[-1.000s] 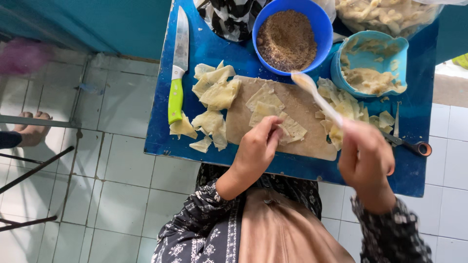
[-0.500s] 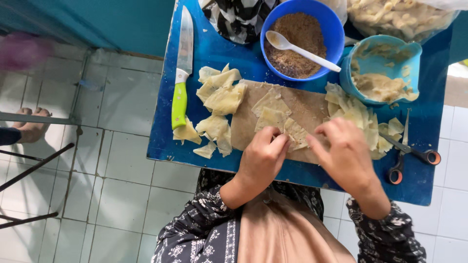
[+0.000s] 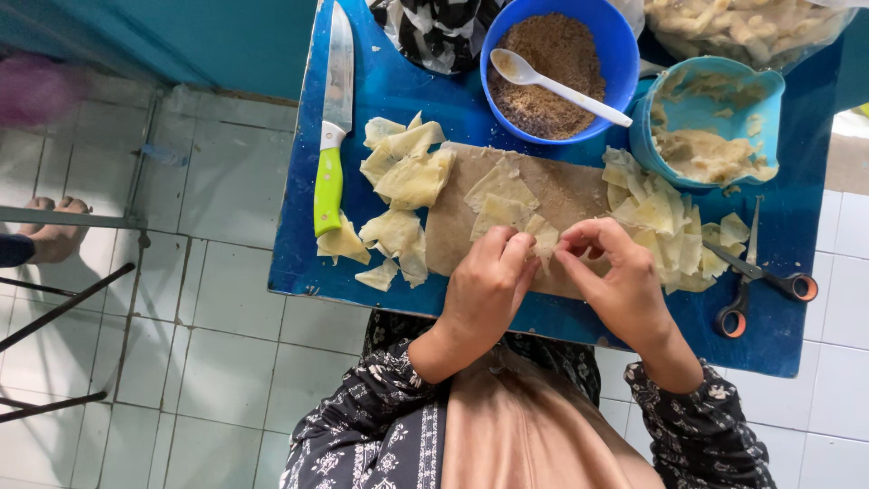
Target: The person folds thin translucent pastry sheets on a cutting board, spooning brown sugar from a bowl onto some sheets and folding them over by hand, setting finished folded pieces aside on the table.
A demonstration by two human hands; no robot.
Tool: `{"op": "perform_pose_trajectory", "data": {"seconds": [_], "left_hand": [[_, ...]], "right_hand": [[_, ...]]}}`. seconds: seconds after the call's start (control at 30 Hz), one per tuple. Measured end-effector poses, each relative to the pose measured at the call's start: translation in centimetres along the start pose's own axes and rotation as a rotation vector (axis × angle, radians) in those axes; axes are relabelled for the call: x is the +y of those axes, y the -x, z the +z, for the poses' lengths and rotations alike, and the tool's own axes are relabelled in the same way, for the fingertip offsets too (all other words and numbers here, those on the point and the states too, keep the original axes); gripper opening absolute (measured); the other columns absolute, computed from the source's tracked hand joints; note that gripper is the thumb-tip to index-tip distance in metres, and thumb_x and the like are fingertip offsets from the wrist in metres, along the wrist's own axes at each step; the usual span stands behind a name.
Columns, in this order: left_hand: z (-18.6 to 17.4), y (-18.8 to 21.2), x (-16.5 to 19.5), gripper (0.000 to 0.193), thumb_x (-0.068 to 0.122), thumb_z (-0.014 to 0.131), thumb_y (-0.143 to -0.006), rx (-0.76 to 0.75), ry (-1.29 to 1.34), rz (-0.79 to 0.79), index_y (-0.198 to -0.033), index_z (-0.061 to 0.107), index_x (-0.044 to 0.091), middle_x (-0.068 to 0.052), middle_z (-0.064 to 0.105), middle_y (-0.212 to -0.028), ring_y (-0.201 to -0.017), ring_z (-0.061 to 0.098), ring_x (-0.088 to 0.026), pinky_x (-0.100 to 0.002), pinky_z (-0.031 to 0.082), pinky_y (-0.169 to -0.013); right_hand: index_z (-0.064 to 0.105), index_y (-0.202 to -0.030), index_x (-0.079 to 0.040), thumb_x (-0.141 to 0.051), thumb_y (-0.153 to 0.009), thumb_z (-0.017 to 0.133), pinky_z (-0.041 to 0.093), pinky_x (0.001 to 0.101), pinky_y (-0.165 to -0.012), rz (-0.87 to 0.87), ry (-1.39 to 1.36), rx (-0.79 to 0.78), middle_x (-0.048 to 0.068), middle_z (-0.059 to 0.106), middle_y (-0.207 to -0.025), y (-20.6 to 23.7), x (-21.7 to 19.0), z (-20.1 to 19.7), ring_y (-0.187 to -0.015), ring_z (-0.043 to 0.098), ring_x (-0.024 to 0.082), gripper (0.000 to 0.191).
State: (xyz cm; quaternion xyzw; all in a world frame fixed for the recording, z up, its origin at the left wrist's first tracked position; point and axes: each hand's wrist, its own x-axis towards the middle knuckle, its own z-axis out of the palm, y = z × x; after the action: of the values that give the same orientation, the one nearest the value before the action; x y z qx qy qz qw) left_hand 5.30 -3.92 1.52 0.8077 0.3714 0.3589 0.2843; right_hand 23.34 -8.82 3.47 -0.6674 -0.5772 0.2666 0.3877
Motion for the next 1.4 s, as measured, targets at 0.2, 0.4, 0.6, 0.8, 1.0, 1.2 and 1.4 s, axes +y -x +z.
{"op": "perform_pose_trajectory", "data": {"seconds": [0.2, 0.4, 0.6, 0.8, 1.0, 1.2, 1.4], "left_hand": [[0.2, 0.0, -0.5, 0.027, 0.008, 0.07, -0.094, 0.003, -0.029, 0.078, -0.121, 0.064, 0.009, -0.009, 0.061, -0.114, -0.096, 0.067, -0.029, -0.038, 0.056, -0.079], [-0.1, 0.0, -1.1, 0.026, 0.006, 0.069, -0.093, -0.024, 0.03, 0.112, -0.119, 0.065, 0.008, -0.009, 0.06, -0.115, -0.096, 0.067, -0.028, -0.038, 0.056, -0.079], [-1.0, -0.6, -1.2, 0.022, 0.006, 0.067, -0.089, -0.091, -0.036, 0.232, -0.11, 0.066, 0.009, -0.007, 0.06, -0.115, -0.099, 0.065, -0.025, -0.037, 0.055, -0.081], [-2.5, -1.4, -1.7, 0.019, 0.015, 0.069, -0.089, -0.149, -0.102, 0.373, -0.106, 0.065, 0.008, -0.007, 0.06, -0.111, -0.095, 0.062, -0.024, -0.037, 0.053, -0.081], [-1.9, -1.9, -2.5, 0.02, 0.01, 0.065, -0.086, -0.21, -0.117, 0.372, -0.106, 0.063, 0.009, -0.005, 0.06, -0.102, -0.096, 0.063, -0.024, -0.035, 0.054, -0.085], [-0.8, -2.6, -2.6, 0.009, 0.012, 0.066, -0.088, -0.22, -0.105, 0.306, -0.094, 0.06, 0.009, -0.007, 0.059, -0.088, -0.089, 0.064, -0.027, -0.038, 0.053, -0.08], [-1.6, -2.7, -2.4, 0.011, 0.014, 0.07, -0.089, -0.187, -0.073, 0.34, -0.093, 0.061, 0.009, -0.008, 0.059, -0.088, -0.088, 0.063, -0.028, -0.04, 0.052, -0.079]], "right_hand": [[0.071, -0.099, -0.005, 0.0, -0.084, 0.074, 0.051, 0.0333, -0.078, -0.181, 0.173, -0.12, 0.008, 0.065, -0.1, -0.5, 0.2, -0.7, -0.094, 0.064, 0.025, 0.016], [0.075, -0.099, -0.009, -0.002, -0.075, 0.073, 0.048, 0.0396, -0.089, -0.338, 0.294, -0.197, 0.007, 0.065, -0.105, -0.3, 0.2, -2.0, -0.102, 0.06, 0.028, 0.025], [0.075, -0.096, -0.01, -0.004, -0.077, 0.076, 0.047, 0.041, -0.088, -0.384, 0.338, -0.142, 0.007, 0.065, -0.102, -0.1, 0.6, -1.6, -0.099, 0.06, 0.029, 0.02], [0.071, -0.089, -0.006, -0.004, -0.08, 0.079, 0.048, 0.0405, -0.083, -0.227, 0.302, -0.026, 0.008, 0.065, -0.097, 0.3, 0.8, -0.1, -0.097, 0.06, 0.03, 0.012], [0.071, -0.096, -0.005, -0.006, -0.081, 0.079, 0.047, 0.0428, -0.086, -0.347, 0.356, 0.015, 0.009, 0.067, -0.1, 0.5, 0.0, -0.1, -0.099, 0.061, 0.03, 0.017], [0.071, -0.094, -0.005, -0.006, -0.083, 0.078, 0.045, 0.0442, -0.088, -0.382, 0.477, 0.035, 0.008, 0.068, -0.099, 0.8, -0.4, 0.3, -0.099, 0.061, 0.03, 0.013], [0.067, -0.088, -0.003, -0.005, -0.084, 0.077, 0.048, 0.0412, -0.079, -0.101, 0.281, -0.022, 0.011, 0.064, -0.093, -0.4, 0.5, 0.7, -0.092, 0.06, 0.032, 0.011]]}}
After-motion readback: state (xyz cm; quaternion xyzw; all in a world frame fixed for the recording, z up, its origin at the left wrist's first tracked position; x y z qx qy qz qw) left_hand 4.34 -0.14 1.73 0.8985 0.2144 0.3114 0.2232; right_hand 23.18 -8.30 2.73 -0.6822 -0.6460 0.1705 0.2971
